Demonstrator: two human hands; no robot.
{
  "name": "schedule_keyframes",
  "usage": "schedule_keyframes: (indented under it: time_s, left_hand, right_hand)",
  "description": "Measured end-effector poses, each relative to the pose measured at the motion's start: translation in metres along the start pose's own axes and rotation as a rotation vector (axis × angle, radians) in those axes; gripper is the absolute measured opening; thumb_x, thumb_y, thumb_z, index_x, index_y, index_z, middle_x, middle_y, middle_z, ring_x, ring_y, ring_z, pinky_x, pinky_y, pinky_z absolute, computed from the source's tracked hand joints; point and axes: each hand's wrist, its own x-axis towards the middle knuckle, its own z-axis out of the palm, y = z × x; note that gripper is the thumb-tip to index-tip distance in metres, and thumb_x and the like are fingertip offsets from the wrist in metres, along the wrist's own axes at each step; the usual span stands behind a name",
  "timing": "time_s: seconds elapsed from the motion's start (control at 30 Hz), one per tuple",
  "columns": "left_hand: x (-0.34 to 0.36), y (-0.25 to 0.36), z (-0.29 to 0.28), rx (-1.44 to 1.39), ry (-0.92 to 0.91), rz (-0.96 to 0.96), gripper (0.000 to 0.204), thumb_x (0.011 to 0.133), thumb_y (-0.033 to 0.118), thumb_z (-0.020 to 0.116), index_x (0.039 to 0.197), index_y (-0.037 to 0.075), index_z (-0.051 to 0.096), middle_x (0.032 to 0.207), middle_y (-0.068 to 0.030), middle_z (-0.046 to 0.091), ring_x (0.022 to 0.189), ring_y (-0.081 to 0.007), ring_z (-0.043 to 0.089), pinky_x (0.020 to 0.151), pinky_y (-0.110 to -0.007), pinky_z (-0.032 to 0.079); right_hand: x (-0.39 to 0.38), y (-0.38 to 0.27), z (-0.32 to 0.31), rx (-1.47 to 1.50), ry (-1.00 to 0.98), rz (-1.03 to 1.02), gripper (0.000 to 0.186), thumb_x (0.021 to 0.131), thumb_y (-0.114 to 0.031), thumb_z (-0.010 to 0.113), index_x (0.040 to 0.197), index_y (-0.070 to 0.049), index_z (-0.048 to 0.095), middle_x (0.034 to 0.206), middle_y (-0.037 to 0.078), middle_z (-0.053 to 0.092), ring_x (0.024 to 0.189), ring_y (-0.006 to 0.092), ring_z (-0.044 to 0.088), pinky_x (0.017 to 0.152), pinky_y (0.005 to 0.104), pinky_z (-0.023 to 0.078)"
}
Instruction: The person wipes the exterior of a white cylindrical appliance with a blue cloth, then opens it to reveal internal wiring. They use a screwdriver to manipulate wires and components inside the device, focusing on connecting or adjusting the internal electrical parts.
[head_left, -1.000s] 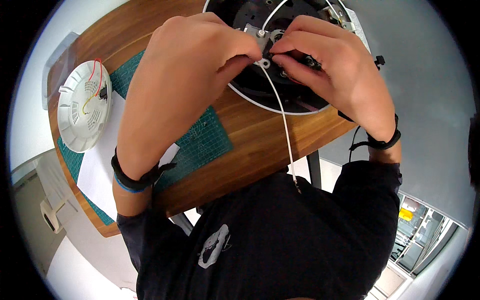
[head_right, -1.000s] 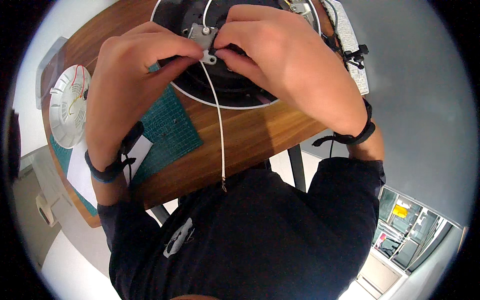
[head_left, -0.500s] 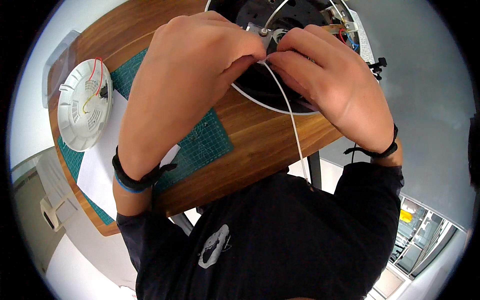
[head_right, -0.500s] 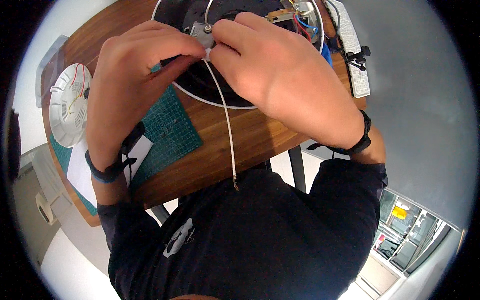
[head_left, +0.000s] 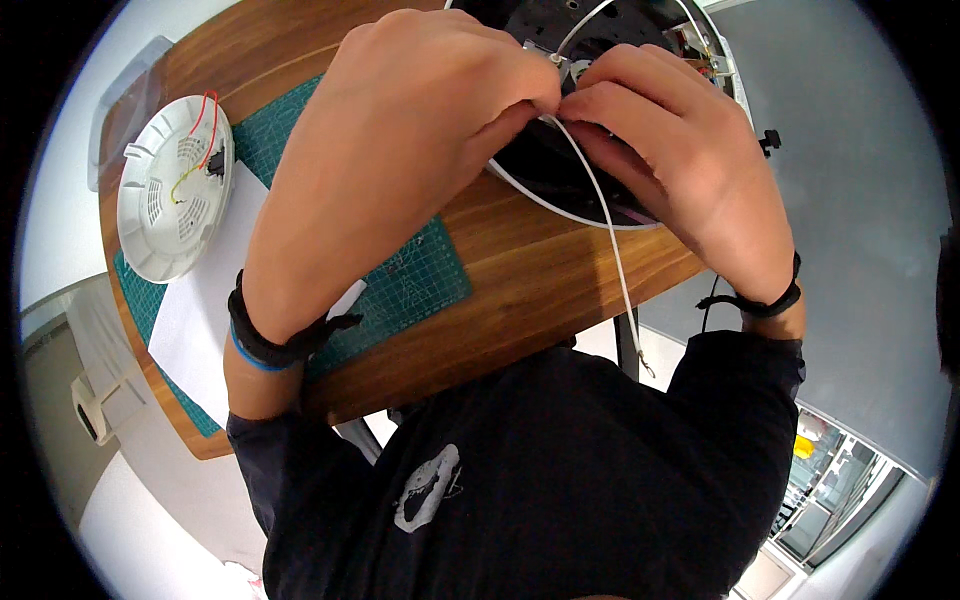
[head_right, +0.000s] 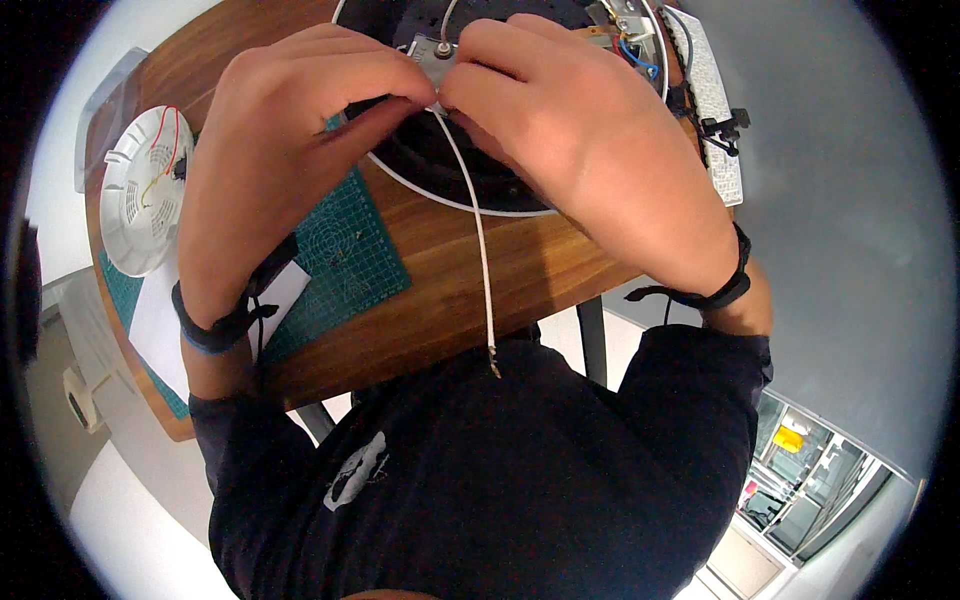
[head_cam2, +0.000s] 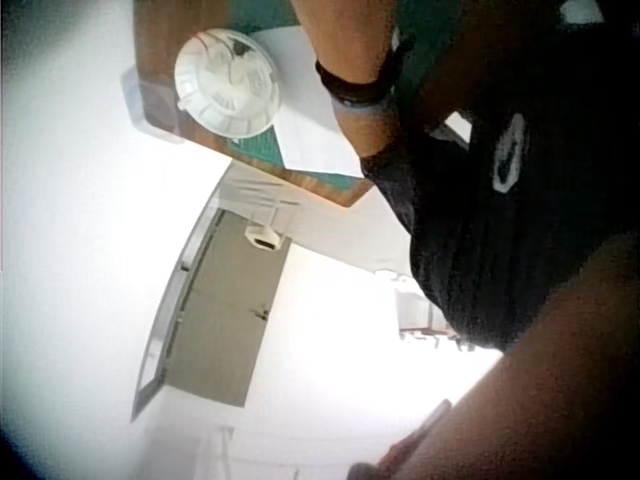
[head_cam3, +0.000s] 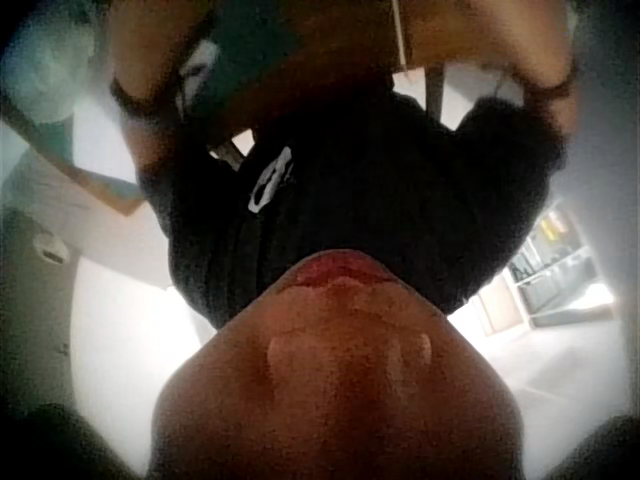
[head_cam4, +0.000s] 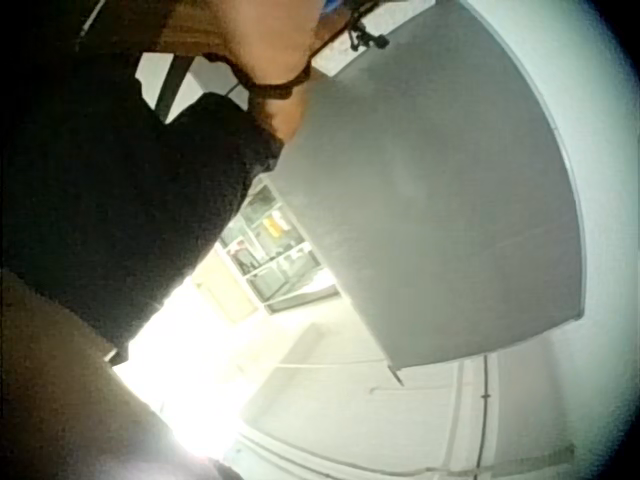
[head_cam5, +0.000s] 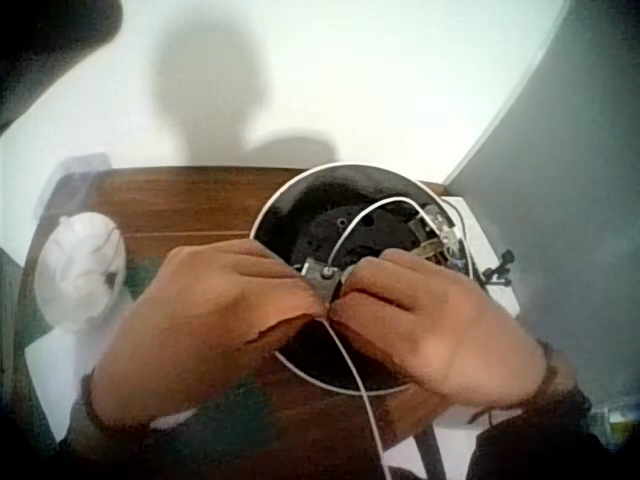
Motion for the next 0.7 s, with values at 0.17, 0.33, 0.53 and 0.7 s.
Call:
schedule_keyframes:
  time_s: [0.17, 0.33, 0.53, 0.7]
  left_hand:
    - [-0.001, 0.0, 0.0, -0.012, 0.004, 0.009, 0.017, 0.084, 0.002, 0.085, 0.1, 0.006, 0.081, 0.097, -0.0109, 0.08, 0.091, -0.0318, 0.078, 0.079, -0.04, 0.061]
    - [-0.002, -0.001, 0.001, 0.0, -0.007, 0.024, 0.017, 0.083, 0.002, 0.085, 0.099, 0.007, 0.082, 0.096, -0.0109, 0.08, 0.089, -0.0317, 0.078, 0.078, -0.04, 0.061]
    - [-0.003, -0.001, 0.002, 0.052, -0.013, 0.033, 0.017, 0.083, 0.002, 0.086, 0.098, 0.007, 0.082, 0.094, -0.011, 0.08, 0.089, -0.0316, 0.078, 0.077, -0.04, 0.061]
    - [-0.005, -0.005, 0.005, 0.115, -0.027, 0.04, 0.017, 0.083, 0.003, 0.086, 0.099, 0.009, 0.081, 0.096, -0.0102, 0.08, 0.088, -0.0317, 0.078, 0.075, -0.04, 0.061]
  right_hand:
    - [0.001, 0.003, 0.0, 0.052, -0.044, 0.009, 0.021, 0.089, -0.005, 0.083, 0.107, -0.005, 0.073, 0.107, 0.009, 0.07, 0.097, 0.0335, 0.07, 0.082, 0.0425, 0.058]
    - [0.0, 0.005, 0.001, 0.038, -0.074, 0.011, 0.019, 0.09, -0.006, 0.082, 0.106, -0.005, 0.073, 0.107, 0.009, 0.07, 0.096, 0.034, 0.071, 0.083, 0.0428, 0.058]
    - [-0.002, 0.005, -0.002, 0.037, -0.064, 0.017, 0.022, 0.089, -0.006, 0.084, 0.108, -0.006, 0.075, 0.108, 0.008, 0.071, 0.096, 0.0331, 0.071, 0.081, 0.0413, 0.059]
    - [-0.015, 0.001, -0.008, 0.059, 0.022, 0.092, 0.023, 0.087, -0.001, 0.086, 0.109, -0.005, 0.079, 0.106, 0.008, 0.073, 0.094, 0.0291, 0.072, 0.08, 0.0373, 0.06]
